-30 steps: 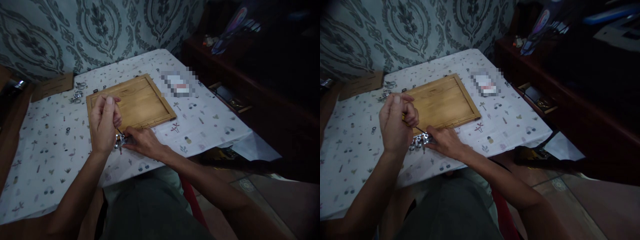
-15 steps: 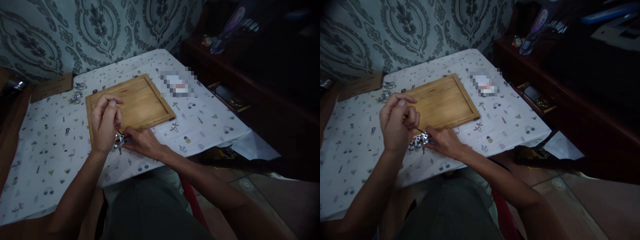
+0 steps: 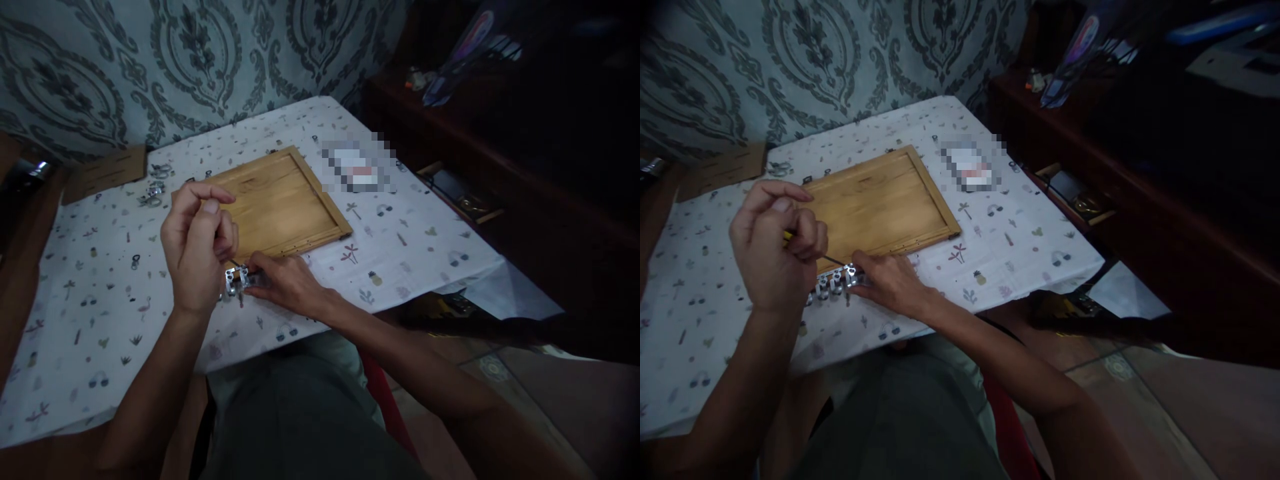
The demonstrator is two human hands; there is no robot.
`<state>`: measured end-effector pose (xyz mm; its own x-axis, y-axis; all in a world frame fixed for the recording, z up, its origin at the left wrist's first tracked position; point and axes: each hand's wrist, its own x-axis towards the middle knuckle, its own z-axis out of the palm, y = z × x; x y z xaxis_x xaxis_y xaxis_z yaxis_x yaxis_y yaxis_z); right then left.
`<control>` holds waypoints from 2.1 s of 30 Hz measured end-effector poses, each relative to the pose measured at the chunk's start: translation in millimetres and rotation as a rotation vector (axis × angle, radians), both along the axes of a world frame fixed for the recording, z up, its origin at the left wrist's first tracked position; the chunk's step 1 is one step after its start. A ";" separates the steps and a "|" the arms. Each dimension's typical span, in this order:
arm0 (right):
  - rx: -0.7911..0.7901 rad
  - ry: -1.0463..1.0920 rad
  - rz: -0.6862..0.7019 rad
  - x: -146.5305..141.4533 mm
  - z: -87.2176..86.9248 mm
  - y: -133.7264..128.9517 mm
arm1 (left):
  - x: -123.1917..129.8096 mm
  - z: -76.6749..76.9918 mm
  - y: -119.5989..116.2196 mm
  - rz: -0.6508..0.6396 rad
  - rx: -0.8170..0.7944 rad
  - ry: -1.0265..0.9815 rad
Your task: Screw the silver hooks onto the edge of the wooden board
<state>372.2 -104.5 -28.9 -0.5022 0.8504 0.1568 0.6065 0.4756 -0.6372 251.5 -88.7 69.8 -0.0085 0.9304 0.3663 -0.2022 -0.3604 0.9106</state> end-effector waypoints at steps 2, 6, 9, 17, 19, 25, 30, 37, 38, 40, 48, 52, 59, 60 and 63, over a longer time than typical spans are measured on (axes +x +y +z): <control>0.001 0.009 0.006 0.6 0.5 0.2 | -0.7 -5.6 3.4 0.014 -0.009 -0.011; -0.011 0.036 0.009 0.7 1.4 0.2 | -0.8 -11.1 8.6 0.033 -0.022 -0.016; -0.017 0.029 0.004 0.4 2.1 -0.1 | -0.3 -11.7 9.3 0.027 -0.028 -0.015; -0.046 -0.009 0.003 0.8 4.5 -0.3 | -1.7 -17.7 9.7 0.011 -0.032 -0.015; -0.038 -0.008 0.003 0.8 3.7 -0.1 | -2.6 -18.6 9.8 -0.005 -0.027 -0.012; -0.011 -0.001 0.003 0.4 2.2 0.2 | -6.2 -19.7 8.3 0.018 -0.039 0.091; -0.029 -0.029 -0.007 -0.5 4.5 0.2 | -5.8 -24.5 9.9 0.171 0.092 0.098; -0.018 -0.013 0.003 -0.3 2.7 -0.2 | 2.1 -24.7 12.1 0.131 0.051 0.019; -0.017 -0.012 0.002 -0.3 2.4 -0.2 | 2.7 -24.2 12.6 0.128 0.048 0.016; -0.013 -0.017 0.001 -0.2 2.1 0.0 | 3.1 -23.3 13.9 0.127 0.042 0.009; -0.003 -0.020 -0.001 -0.2 0.3 0.2 | 1.3 -20.5 15.3 0.077 0.047 -0.002; 0.007 -0.007 -0.002 -0.1 -0.9 0.1 | 1.2 -20.3 13.9 0.030 0.042 0.015; 0.007 -0.019 -0.003 -0.3 -1.0 0.3 | 0.1 -15.5 12.1 0.052 0.035 0.007; 0.009 -0.024 -0.008 -0.4 -1.1 0.3 | -0.6 -13.7 11.5 0.074 0.050 0.000; 0.015 -0.032 -0.024 -0.7 -1.4 0.2 | -2.5 -8.4 9.2 0.117 0.112 -0.005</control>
